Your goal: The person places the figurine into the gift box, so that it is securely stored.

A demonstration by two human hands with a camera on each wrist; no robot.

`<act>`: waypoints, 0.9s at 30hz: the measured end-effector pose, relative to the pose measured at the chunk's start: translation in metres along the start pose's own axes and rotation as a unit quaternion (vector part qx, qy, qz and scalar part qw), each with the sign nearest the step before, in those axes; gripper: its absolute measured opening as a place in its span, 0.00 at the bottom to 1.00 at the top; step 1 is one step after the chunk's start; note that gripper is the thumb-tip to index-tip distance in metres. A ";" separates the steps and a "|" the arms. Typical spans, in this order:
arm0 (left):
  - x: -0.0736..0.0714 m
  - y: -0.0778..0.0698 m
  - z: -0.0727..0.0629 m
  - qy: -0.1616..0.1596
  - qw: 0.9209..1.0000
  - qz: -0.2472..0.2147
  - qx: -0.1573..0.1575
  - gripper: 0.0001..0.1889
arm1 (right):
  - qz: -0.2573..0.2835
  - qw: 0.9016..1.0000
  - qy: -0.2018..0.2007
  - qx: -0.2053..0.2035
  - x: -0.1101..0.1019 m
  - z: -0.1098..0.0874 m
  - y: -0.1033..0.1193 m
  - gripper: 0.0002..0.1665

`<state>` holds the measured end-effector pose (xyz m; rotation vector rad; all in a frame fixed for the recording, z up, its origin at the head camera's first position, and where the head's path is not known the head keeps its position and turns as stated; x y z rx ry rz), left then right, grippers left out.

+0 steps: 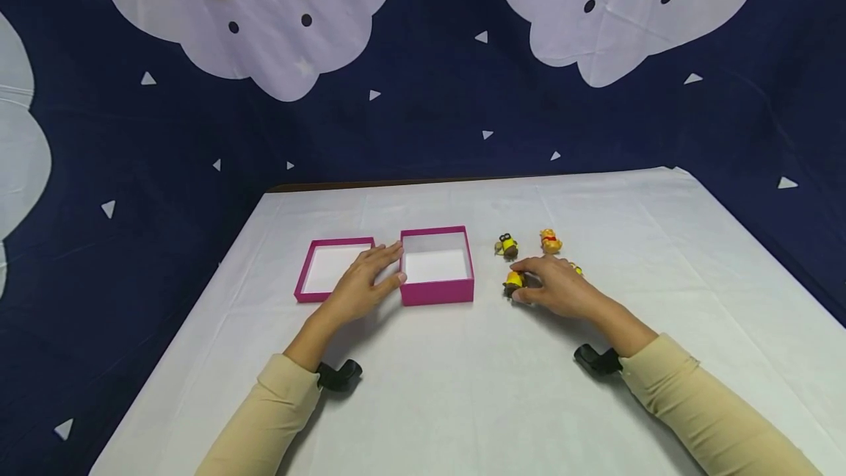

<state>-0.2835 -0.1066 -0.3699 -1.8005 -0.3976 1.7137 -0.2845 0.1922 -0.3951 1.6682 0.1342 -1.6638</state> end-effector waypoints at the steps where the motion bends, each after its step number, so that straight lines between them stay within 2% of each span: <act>1: 0.000 0.000 0.000 0.000 1.000 0.001 -0.001 0.30 | 0.002 1.000 0.000 0.003 0.000 0.000 0.000 0.31; 6: 0.000 0.000 0.000 0.000 1.000 -0.001 -0.003 0.30 | 0.008 1.000 0.000 0.015 0.001 0.000 -0.002 0.31; 13: 0.000 0.000 0.000 -0.001 1.000 0.001 0.001 0.29 | 0.008 1.000 -0.006 0.005 0.001 0.001 -0.001 0.29; 21: -0.002 -0.003 -0.002 -0.015 1.000 0.005 0.024 0.29 | 0.043 0.999 -0.008 0.011 0.001 0.000 -0.002 0.29; 27: -0.001 -0.001 -0.001 -0.011 1.000 0.004 0.017 0.29 | 0.063 0.998 -0.019 0.018 0.000 0.000 -0.001 0.30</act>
Point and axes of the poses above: each hand's wrist, its own z-axis towards the middle knuckle, its own x-axis out of the palm, y = z × x, the point moved 7 cm from there along z, towards the middle knuckle, and after that the axes turned 13 degrees about -x, right-handed, at the moved point
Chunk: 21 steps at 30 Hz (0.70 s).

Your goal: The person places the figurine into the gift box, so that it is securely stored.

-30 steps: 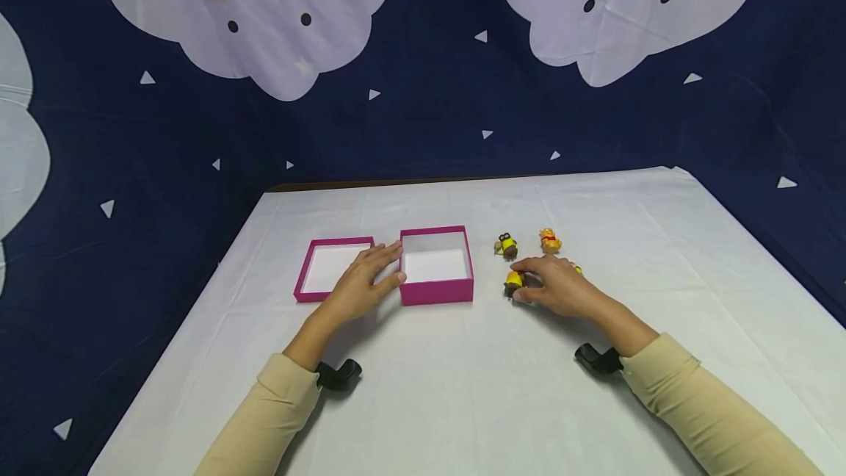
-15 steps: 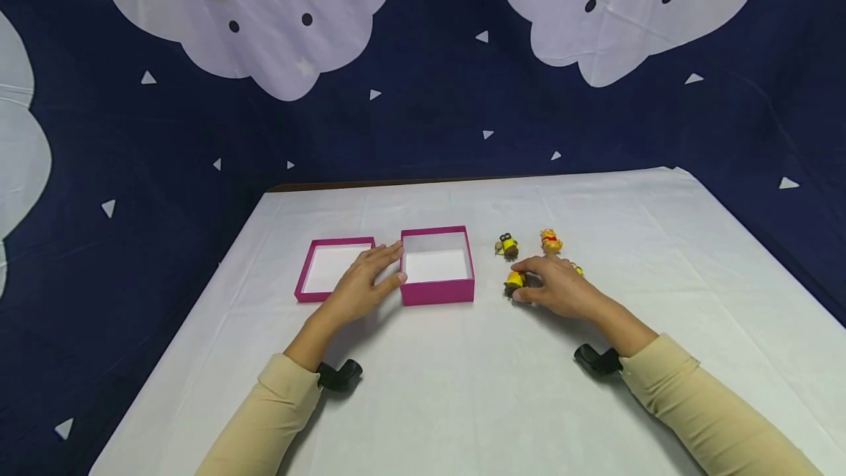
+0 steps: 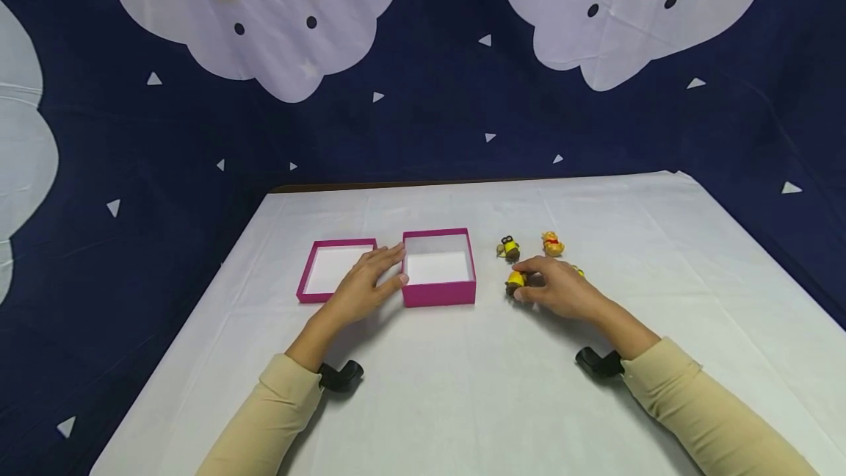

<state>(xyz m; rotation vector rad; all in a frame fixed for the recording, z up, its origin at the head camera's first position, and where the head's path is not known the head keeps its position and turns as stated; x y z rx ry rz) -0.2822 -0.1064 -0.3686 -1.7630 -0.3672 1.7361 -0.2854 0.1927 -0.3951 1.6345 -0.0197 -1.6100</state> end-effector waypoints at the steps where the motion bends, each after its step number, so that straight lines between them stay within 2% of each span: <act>1: 0.000 0.001 0.000 0.001 1.000 -0.001 -0.002 0.29 | 0.003 1.000 -0.003 -0.002 0.000 0.000 0.001 0.30; 14: 0.000 0.000 0.000 0.000 1.000 0.001 0.004 0.28 | 0.057 0.997 -0.047 -0.025 -0.005 0.004 0.014 0.33; 21: -0.002 -0.002 -0.001 -0.001 1.000 0.004 0.003 0.28 | 0.059 0.995 -0.069 -0.027 -0.012 0.008 0.023 0.32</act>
Point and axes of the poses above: each hand's wrist, its own z-axis towards the middle knuckle, its own x-axis out of the palm, y = z × x, the point moved 7 cm from there along z, towards the middle knuckle, and after that the axes turned 13 degrees about -x, right-handed, at the moved point
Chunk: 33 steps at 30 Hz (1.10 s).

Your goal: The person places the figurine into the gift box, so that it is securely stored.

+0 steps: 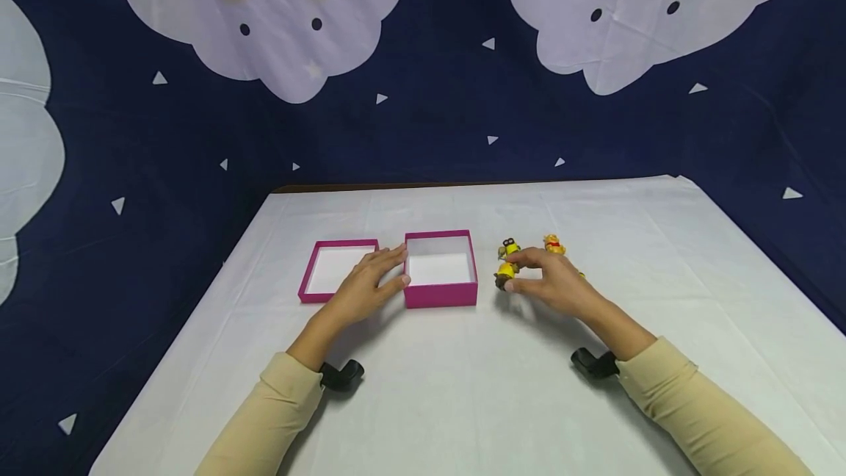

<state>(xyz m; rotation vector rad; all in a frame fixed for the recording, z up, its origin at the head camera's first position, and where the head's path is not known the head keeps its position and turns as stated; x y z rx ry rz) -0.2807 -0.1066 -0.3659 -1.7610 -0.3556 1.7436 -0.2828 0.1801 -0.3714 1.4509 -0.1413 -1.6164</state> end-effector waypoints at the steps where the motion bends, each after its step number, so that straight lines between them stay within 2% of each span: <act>1: 0.000 0.000 0.000 0.000 1.000 0.001 -0.001 0.28 | -0.001 1.000 0.000 -0.001 0.000 0.001 0.001 0.32; 14: -0.001 -0.002 -0.001 0.001 1.000 0.010 -0.001 0.29 | 0.020 0.999 -0.015 -0.027 0.002 0.014 0.014 0.29; 21: -0.001 -0.002 -0.001 0.001 1.000 0.009 -0.001 0.28 | -0.020 0.998 -0.014 -0.056 0.002 0.023 0.029 0.29; 26: 0.000 -0.001 -0.001 0.002 1.000 0.012 -0.004 0.29 | -0.041 0.997 -0.013 -0.057 0.003 0.031 0.036 0.30; 33: 0.001 0.000 0.000 0.001 1.000 0.014 -0.007 0.29 | -0.042 0.995 -0.014 -0.090 0.006 0.042 0.052 0.28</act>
Point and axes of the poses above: each hand's wrist, its own z-axis towards the middle knuckle, its own x-axis out of the palm, y = z × x, the point moved 7 cm from there along z, towards the middle knuckle, and after that the axes turned 13 degrees about -x, right-handed, at the moved point
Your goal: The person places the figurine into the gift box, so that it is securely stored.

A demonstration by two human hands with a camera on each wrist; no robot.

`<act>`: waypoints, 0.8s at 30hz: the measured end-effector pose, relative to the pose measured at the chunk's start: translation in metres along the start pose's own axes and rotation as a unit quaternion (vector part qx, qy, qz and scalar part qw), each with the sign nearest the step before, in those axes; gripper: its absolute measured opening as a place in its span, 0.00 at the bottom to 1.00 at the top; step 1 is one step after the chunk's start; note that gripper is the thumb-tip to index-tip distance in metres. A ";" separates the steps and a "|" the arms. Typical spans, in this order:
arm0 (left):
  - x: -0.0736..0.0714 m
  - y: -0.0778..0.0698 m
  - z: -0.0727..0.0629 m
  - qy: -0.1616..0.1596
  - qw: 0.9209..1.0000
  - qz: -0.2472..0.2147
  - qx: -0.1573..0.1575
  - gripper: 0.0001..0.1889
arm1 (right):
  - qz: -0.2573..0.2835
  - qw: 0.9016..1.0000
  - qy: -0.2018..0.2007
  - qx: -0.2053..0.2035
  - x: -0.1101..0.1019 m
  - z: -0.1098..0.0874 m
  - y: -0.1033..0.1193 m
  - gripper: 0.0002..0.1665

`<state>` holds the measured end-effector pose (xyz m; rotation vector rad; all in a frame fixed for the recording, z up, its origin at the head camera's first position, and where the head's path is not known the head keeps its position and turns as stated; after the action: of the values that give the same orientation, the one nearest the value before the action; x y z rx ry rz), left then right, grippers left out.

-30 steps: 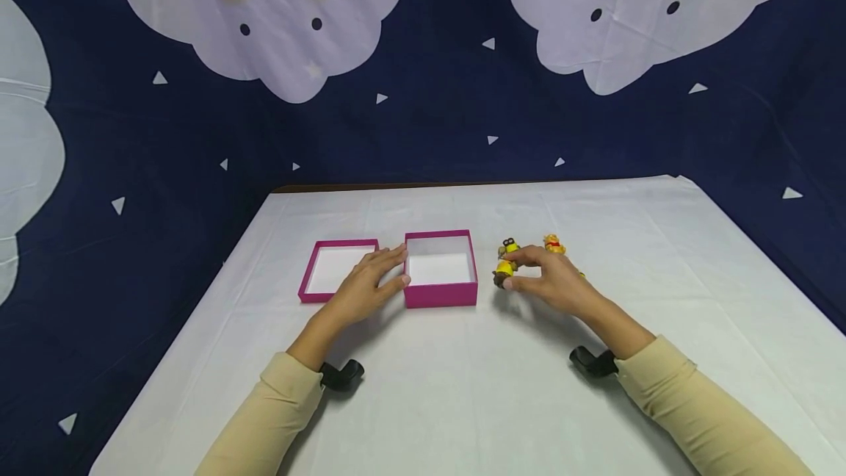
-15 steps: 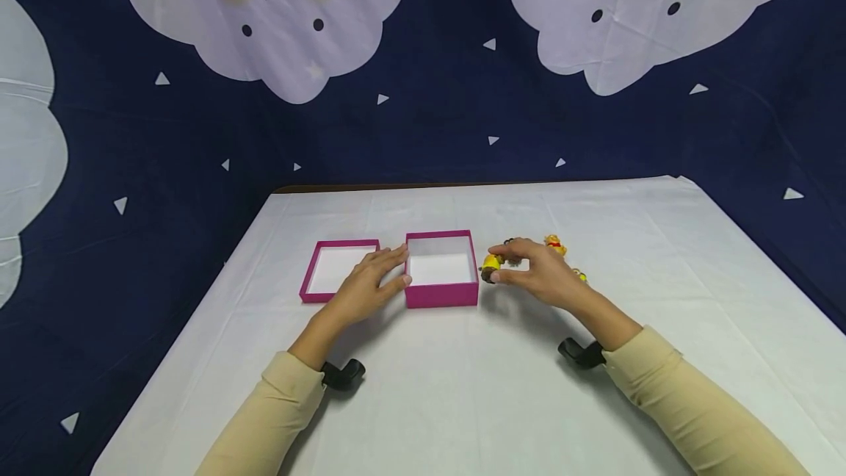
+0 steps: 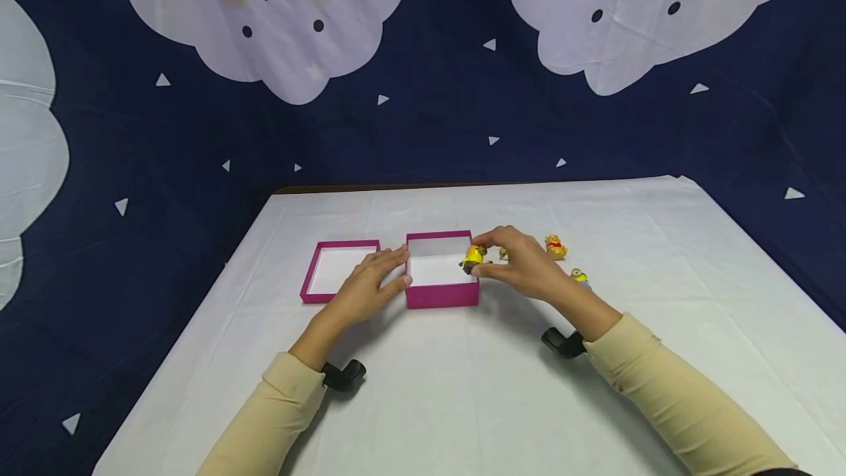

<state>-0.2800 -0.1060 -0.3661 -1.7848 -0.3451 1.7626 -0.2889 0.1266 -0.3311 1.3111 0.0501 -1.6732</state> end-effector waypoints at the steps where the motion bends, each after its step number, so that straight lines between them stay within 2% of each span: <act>1: 0.000 0.000 0.000 0.000 1.000 0.000 0.000 0.29 | 0.002 1.000 0.001 -0.003 0.001 0.002 0.001 0.28; 16: 0.001 0.000 0.000 0.002 1.000 0.001 -0.001 0.28 | 0.028 0.999 0.028 -0.022 0.021 0.028 0.005 0.30; 24: 0.000 0.000 0.001 0.006 1.000 0.006 -0.005 0.29 | 0.021 0.999 0.037 -0.009 0.028 0.040 0.005 0.29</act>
<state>-0.2811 -0.1061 -0.3663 -1.8080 -0.3396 1.7597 -0.3130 0.0840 -0.3335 1.3529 0.0807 -1.5854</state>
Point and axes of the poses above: each hand's wrist, its own z-axis towards the middle knuckle, its own x-axis out of the palm, y = z × x, the point moved 7 cm from there along z, towards the middle knuckle, and after that the axes turned 13 degrees about -x, right-handed, at the moved point
